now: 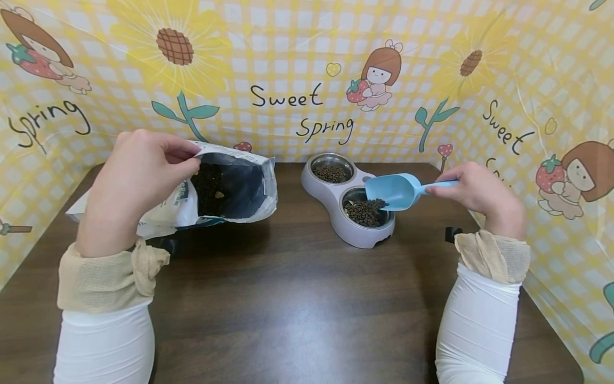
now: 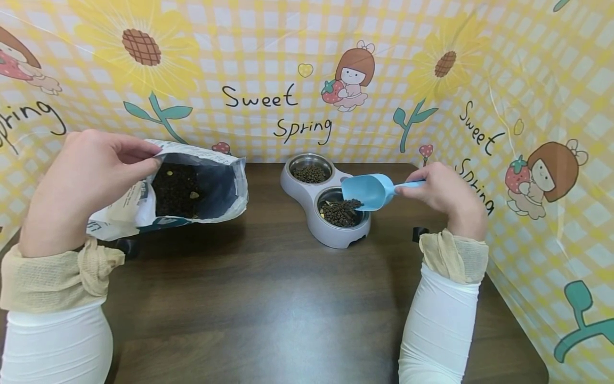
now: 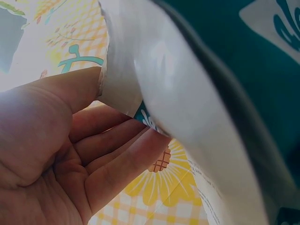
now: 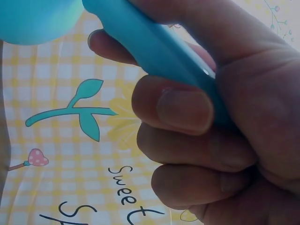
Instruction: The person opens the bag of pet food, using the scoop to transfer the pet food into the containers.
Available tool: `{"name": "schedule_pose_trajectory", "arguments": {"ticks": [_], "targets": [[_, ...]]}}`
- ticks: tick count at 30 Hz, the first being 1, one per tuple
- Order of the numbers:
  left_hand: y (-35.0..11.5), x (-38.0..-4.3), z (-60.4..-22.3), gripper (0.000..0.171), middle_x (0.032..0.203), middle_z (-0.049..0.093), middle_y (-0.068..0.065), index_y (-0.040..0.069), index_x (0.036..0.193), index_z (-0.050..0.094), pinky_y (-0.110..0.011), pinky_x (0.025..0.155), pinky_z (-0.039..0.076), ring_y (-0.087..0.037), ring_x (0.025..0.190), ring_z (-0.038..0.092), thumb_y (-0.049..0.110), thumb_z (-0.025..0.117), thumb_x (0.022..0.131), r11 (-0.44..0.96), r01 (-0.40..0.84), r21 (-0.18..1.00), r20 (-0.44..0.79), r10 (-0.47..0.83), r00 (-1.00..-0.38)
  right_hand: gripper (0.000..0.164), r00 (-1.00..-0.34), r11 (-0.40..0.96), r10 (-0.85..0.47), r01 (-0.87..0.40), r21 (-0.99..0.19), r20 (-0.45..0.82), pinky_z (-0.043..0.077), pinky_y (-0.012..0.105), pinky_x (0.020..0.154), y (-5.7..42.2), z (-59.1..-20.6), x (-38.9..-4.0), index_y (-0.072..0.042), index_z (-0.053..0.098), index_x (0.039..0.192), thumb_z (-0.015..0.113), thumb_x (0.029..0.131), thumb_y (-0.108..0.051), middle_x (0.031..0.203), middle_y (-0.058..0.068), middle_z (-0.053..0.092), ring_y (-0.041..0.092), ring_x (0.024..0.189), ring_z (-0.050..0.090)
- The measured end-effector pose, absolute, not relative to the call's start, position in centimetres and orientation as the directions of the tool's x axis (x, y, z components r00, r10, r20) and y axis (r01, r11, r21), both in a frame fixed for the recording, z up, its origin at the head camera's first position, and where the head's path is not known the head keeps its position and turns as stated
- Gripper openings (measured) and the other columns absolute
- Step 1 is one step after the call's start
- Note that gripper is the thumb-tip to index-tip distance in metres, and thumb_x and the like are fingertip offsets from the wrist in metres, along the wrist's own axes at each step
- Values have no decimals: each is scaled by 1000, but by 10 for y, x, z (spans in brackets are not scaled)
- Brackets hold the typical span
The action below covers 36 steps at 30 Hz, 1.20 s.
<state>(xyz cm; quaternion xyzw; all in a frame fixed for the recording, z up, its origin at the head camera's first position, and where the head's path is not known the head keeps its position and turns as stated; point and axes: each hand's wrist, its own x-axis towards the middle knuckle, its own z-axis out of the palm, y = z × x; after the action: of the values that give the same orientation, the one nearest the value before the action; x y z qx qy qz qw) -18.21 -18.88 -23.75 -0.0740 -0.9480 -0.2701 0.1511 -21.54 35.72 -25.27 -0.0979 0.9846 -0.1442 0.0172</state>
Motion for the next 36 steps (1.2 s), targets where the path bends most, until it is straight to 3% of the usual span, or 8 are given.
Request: {"name": "schedule_pose_trajectory", "arguments": {"ticks": [2, 6, 10, 13, 17, 25, 30, 36], "targets": [[-189, -182, -238, 27, 103, 85, -19, 6, 116, 85, -7, 66, 38, -20, 85, 80, 23, 72, 98, 844, 225, 488, 329, 61, -942, 30, -982, 940, -188, -180, -290, -1, 44, 26, 69, 358, -253, -216, -7, 86, 105, 77, 100, -36, 93, 6, 81, 14, 79, 55], [-188, -182, -238, 28, 104, 85, -19, 6, 116, 85, -8, 65, 38, -1, 78, 72, 23, 71, 98, 844, 222, 488, 328, 58, -943, 31, -984, 941, -178, -171, -292, 2, 45, 27, 71, 358, -253, -217, -7, 86, 105, 78, 99, -36, 96, 7, 82, 15, 82, 57], [-188, -182, -238, 27, 104, 85, -20, 6, 116, 84, -7, 65, 38, -16, 84, 80, 22, 71, 99, 841, 224, 493, 325, 61, -944, 32, -984, 940, -176, -168, -298, 0, 45, 27, 71, 357, -252, -217, -6, 86, 106, 77, 100, -37, 93, 7, 81, 15, 82, 57], [-189, -183, -238, 27, 105, 85, -20, 6, 116, 85, -6, 65, 38, -19, 85, 81, 21, 71, 98, 839, 227, 494, 324, 65, -944, 35, -991, 940, -135, -133, -313, 13, 39, 28, 64, 356, -250, -215, -6, 83, 95, 74, 102, -40, 72, 0, 67, 14, 72, 49], [-190, -184, -238, 27, 105, 85, -19, 7, 117, 85, -8, 67, 39, 4, 76, 68, 22, 71, 98, 840, 224, 494, 319, 64, -946, 50, -998, 928, -21, -44, -371, 65, 32, 31, 57, 355, -251, -216, -11, 62, 72, 66, 105, -48, 60, -7, 38, 14, 61, 36], [-190, -184, -238, 27, 105, 85, -20, 6, 117, 84, -8, 65, 40, 2, 76, 70, 23, 72, 99, 836, 226, 499, 318, 65, -946, 48, -999, 762, 35, 52, -645, -38, 38, 33, 69, 351, -263, -235, -8, 64, 91, 46, 114, -46, 70, -11, 55, 15, 71, 46], [-189, -183, -238, 28, 106, 84, -21, 5, 117, 84, -10, 62, 42, -25, 87, 81, 22, 72, 99, 833, 224, 505, 313, 65, -948, 40, -976, 634, -18, 155, -758, -215, 39, 26, 70, 352, -282, -251, -3, 54, 117, 30, 119, -35, 76, -15, 57, 7, 69, 46], [-189, -183, -238, 28, 106, 84, -21, 5, 118, 84, -11, 63, 42, -37, 98, 81, 23, 71, 100, 834, 224, 505, 309, 68, -949, 43, -944, 548, -79, 228, -805, -321, 38, 22, 63, 346, -312, -267, -1, 51, 112, 21, 120, -32, 70, -14, 60, 3, 63, 46]]}}
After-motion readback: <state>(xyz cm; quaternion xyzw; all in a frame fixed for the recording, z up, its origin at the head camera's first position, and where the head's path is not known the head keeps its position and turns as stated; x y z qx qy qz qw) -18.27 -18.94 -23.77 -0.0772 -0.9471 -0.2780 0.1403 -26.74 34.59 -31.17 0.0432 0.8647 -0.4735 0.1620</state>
